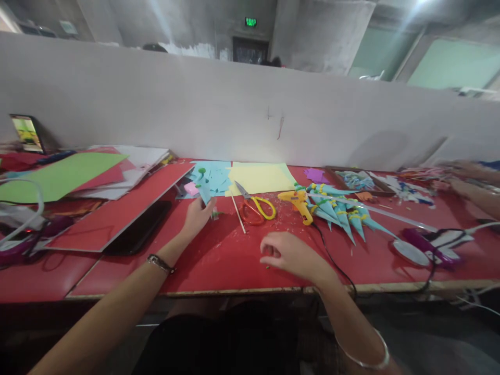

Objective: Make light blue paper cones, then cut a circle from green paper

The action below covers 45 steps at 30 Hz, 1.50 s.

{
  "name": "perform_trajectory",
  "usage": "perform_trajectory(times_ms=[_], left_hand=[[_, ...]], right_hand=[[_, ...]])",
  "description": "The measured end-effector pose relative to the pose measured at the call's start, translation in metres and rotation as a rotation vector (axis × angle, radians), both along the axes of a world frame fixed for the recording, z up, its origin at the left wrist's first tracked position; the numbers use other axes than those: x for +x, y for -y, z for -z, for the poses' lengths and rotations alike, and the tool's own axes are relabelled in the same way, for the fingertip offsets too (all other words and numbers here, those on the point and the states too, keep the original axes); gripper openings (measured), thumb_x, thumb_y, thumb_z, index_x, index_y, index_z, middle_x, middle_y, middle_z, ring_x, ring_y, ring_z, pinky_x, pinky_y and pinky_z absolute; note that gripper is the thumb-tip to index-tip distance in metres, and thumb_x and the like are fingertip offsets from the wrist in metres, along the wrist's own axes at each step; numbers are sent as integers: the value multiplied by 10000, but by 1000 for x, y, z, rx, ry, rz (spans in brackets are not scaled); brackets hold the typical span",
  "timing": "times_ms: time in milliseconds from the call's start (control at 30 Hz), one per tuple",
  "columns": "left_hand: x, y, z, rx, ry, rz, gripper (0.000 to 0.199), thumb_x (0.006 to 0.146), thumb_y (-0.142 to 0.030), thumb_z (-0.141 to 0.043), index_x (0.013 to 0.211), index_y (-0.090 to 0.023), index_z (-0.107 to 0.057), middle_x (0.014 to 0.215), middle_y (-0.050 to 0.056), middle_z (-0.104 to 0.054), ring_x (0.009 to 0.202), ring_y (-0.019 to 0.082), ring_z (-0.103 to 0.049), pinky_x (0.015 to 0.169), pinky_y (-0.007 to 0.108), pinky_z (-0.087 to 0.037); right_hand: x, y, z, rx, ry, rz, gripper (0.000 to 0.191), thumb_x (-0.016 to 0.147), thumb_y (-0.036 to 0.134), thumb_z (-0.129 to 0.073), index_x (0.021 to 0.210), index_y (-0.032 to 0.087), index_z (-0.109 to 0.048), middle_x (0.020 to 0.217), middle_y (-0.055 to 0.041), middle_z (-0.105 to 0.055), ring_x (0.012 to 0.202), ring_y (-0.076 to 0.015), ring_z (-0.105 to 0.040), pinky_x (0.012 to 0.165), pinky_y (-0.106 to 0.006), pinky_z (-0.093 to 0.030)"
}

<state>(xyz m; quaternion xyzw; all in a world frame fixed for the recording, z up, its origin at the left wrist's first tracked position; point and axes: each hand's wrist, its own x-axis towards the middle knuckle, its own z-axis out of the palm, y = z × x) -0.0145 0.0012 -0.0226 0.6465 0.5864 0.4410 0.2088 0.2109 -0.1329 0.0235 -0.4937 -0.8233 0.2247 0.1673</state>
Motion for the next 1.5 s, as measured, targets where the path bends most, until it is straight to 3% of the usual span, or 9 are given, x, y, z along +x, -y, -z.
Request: perform_trajectory(times_ms=[133, 267, 533, 800, 900, 1000, 1133, 1267, 1500], left_hand=[[0, 1, 1, 14, 30, 30, 276, 733, -418, -447, 567, -198, -424, 449, -31, -465, 453, 122, -446, 459, 232, -251], [0, 2, 0, 14, 44, 43, 268, 734, -409, -446, 573, -196, -430, 466, -29, -475, 460, 121, -455, 463, 232, -258], [2, 6, -1, -11, 52, 92, 262, 738, -398, -437, 572, -195, -427, 446, -34, -482, 460, 121, -475, 464, 225, -284], [3, 8, 2, 41, 20, 263, 311, 730, -415, -438, 527, -182, -399, 474, -41, -422, 465, 94, -379, 459, 221, -246], [3, 7, 4, 22, 24, 297, 329, 744, -403, -413, 506, -180, -371, 472, -42, -394, 466, 87, -359, 458, 217, -246], [6, 6, 6, 16, 19, 330, 290, 740, -385, -426, 545, -172, -404, 508, -44, -406, 494, 88, -373, 483, 212, -289], [9, 6, 9, 59, 29, 442, 265, 755, -399, -444, 808, -150, -514, 671, -13, -520, 625, 127, -462, 585, 237, -373], [8, 8, 11, 92, 11, 540, 355, 806, -414, -385, 1026, -150, -474, 832, 37, -570, 760, 170, -513, 687, 277, -401], [5, 13, 9, 99, 62, 509, 398, 855, -500, -197, 830, -171, -420, 641, -7, -449, 584, 122, -429, 580, 250, -363]], right_hand=[[1, 22, 29, -67, -95, 77, 59, 772, 228, -537, 804, 210, -583, 771, -31, -561, 671, -138, -545, 616, -242, -426], [1, 22, 41, -73, -141, 141, 73, 785, 204, -505, 801, 207, -577, 785, -38, -552, 664, -137, -542, 613, -245, -438], [-7, 7, 21, 40, -123, 89, 121, 796, 196, -490, 695, 197, -557, 722, -29, -583, 670, -143, -543, 619, -256, -425], [-47, -76, -9, 304, -695, 158, 152, 759, 255, -544, 879, 202, -621, 839, -32, -638, 749, -154, -601, 712, -300, -483], [-67, -105, -7, 349, -806, 156, 137, 752, 260, -553, 825, 186, -642, 832, -35, -642, 737, -151, -603, 708, -298, -490], [-84, -112, 0, 431, -875, 169, 107, 753, 254, -558, 786, 184, -633, 776, -26, -629, 713, -144, -593, 677, -279, -488], [-91, -105, 9, 569, -862, 150, 59, 758, 221, -559, 751, 198, -613, 784, -22, -578, 751, -144, -570, 666, -265, -481], [-87, -105, 14, 627, -791, 168, 67, 770, 196, -542, 751, 204, -606, 834, -31, -578, 764, -147, -559, 633, -260, -466], [-85, -113, 23, 537, -827, 129, 62, 772, 211, -541, 743, 202, -596, 756, -15, -583, 723, -144, -564, 651, -267, -467]])
